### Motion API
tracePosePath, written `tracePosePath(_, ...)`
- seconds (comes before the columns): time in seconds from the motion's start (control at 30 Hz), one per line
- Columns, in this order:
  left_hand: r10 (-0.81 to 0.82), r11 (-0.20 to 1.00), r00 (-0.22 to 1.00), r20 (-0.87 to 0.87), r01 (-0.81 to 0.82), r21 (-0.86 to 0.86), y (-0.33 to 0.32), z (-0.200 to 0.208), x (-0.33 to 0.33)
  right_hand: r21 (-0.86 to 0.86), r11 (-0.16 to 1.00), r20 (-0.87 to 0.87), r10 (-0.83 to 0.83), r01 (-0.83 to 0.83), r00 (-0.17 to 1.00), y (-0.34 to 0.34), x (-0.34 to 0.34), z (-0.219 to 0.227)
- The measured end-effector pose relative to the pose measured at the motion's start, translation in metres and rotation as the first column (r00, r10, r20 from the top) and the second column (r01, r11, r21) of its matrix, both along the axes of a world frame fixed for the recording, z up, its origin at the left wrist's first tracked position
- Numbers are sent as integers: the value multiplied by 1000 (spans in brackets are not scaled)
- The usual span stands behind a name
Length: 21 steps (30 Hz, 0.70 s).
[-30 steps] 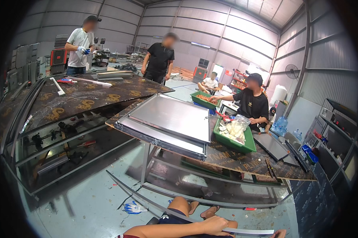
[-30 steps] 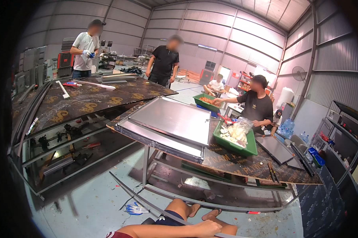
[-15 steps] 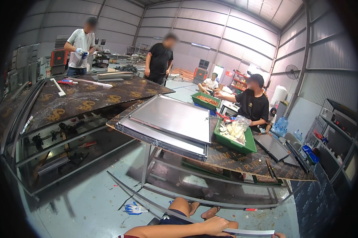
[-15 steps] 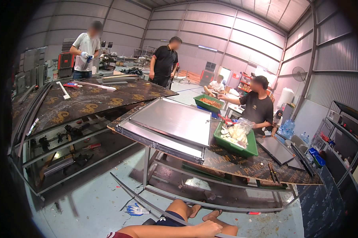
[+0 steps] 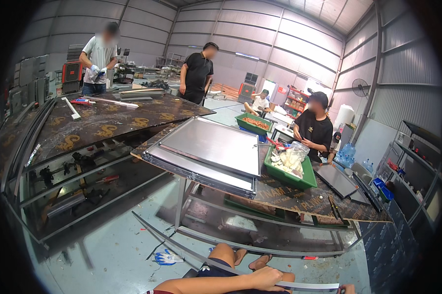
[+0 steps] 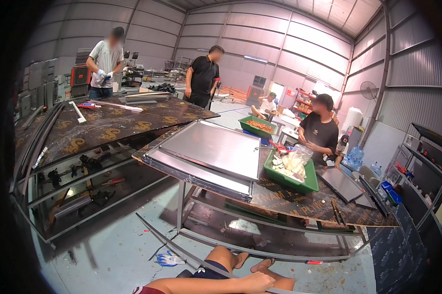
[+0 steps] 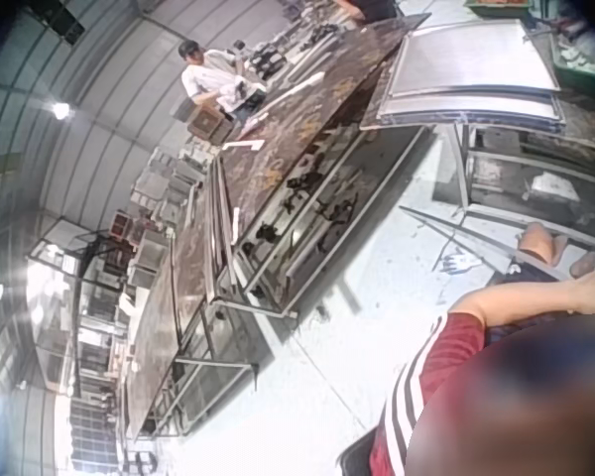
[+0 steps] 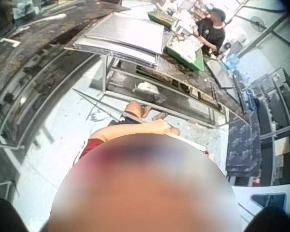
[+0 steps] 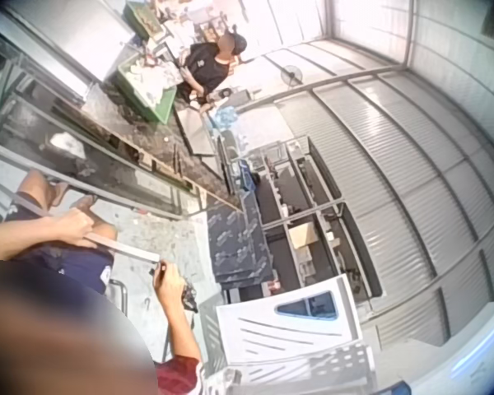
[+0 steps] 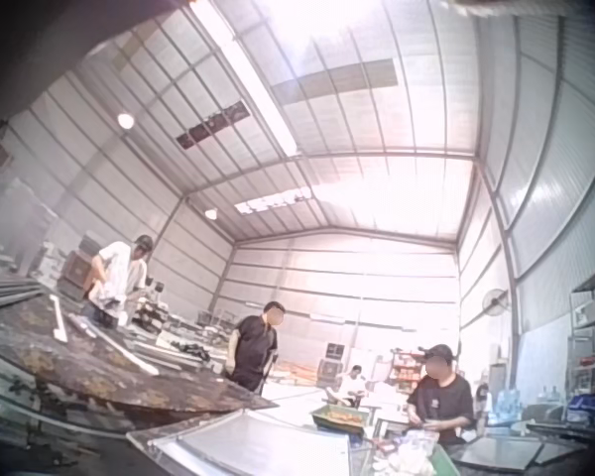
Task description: The person sits on a chair and assembles a metal frame by hand, attaching small black components to the edges of a long metal bar. They repeatedly position the bar on their lap, insert the components, and adjust the assembly while other workers operate in the background.
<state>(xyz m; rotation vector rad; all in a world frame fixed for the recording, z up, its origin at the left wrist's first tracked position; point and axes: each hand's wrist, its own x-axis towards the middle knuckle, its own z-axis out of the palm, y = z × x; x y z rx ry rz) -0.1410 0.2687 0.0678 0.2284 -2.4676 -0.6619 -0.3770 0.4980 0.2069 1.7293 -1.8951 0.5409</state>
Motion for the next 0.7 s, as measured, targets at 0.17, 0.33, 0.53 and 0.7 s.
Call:
tracePosePath(0.17, -6, 1000, 1000, 17, 5, 8, -1, 2, 1, -19, 1000, -18, 20, -20, 1000, -3, -2, -2)
tracePosePath(0.33, 22, 1000, 997, 76, -23, 10, -1, -3, -2, -44, 998, -20, 36, -37, 999, -4, -4, -3)
tracePosePath(0.53, 125, 982, 989, 75, -113, -150, 0, -22, -10, -75, 994, -93, 67, -74, 993, -6, -4, -2)
tracePosePath(0.7, 119, 977, 993, -19, -121, -174, -2, -25, -12, -75, 996, -100, 38, -45, 994, -5, 2, 1)
